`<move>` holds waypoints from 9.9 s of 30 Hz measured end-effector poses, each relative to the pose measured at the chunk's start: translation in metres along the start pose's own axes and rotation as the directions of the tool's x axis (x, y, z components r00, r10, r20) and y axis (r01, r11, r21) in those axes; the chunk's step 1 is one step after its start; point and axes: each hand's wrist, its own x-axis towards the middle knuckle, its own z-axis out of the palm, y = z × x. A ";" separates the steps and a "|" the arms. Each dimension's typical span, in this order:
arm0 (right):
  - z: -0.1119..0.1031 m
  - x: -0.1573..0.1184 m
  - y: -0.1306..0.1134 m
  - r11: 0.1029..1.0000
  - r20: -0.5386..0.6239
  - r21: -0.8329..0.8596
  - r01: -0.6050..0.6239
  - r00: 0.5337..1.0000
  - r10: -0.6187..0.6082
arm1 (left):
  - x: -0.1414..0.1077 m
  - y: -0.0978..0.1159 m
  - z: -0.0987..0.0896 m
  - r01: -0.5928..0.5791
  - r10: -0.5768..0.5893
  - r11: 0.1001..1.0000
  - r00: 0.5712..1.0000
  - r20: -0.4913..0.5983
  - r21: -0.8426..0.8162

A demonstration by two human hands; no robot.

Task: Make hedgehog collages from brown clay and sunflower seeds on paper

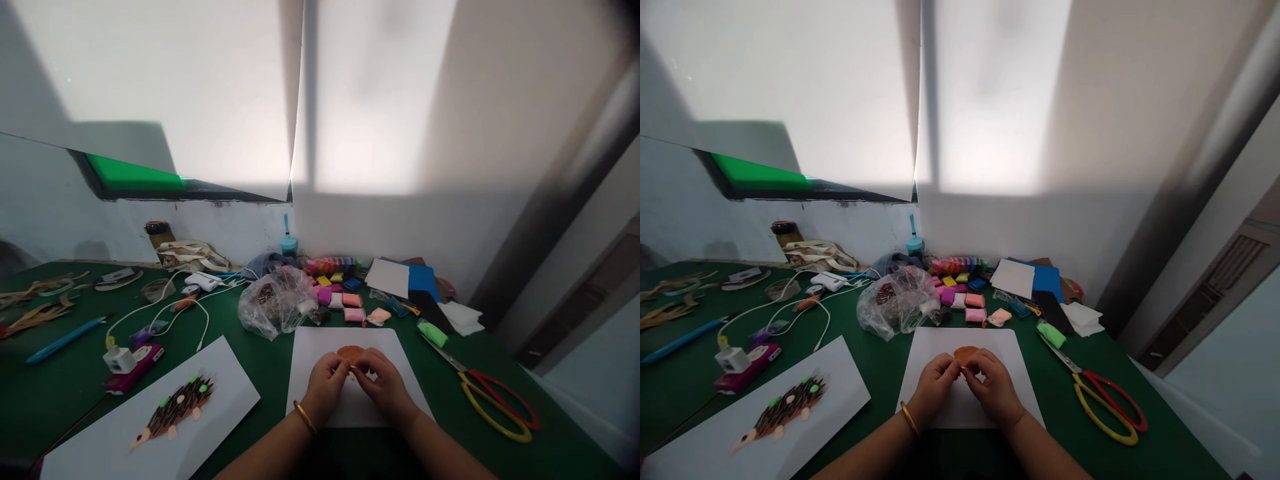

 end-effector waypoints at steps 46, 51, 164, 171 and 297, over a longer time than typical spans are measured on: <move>-0.001 0.000 0.002 0.995 0.055 0.074 -0.059 0.997 0.055 | -0.001 -0.001 0.000 -0.154 0.158 0.984 0.987 -0.042 0.085; -0.001 -0.001 0.003 0.998 0.053 0.045 -0.045 0.998 0.042 | 0.001 -0.001 -0.001 -0.084 0.096 0.988 0.991 -0.091 0.131; -0.013 -0.001 -0.003 0.998 -0.033 0.036 -0.047 0.998 0.049 | 0.005 0.015 -0.006 0.151 -0.148 0.960 0.989 0.032 -0.237; -0.022 -0.002 -0.006 0.998 0.023 -0.057 0.026 0.999 -0.025 | 0.002 0.028 -0.007 0.384 -0.334 0.826 0.923 0.189 -0.413; -0.026 -0.019 0.023 0.757 0.225 -0.654 -0.001 0.955 0.195 | 0.006 0.001 -0.033 -0.173 0.144 0.796 0.985 0.095 0.580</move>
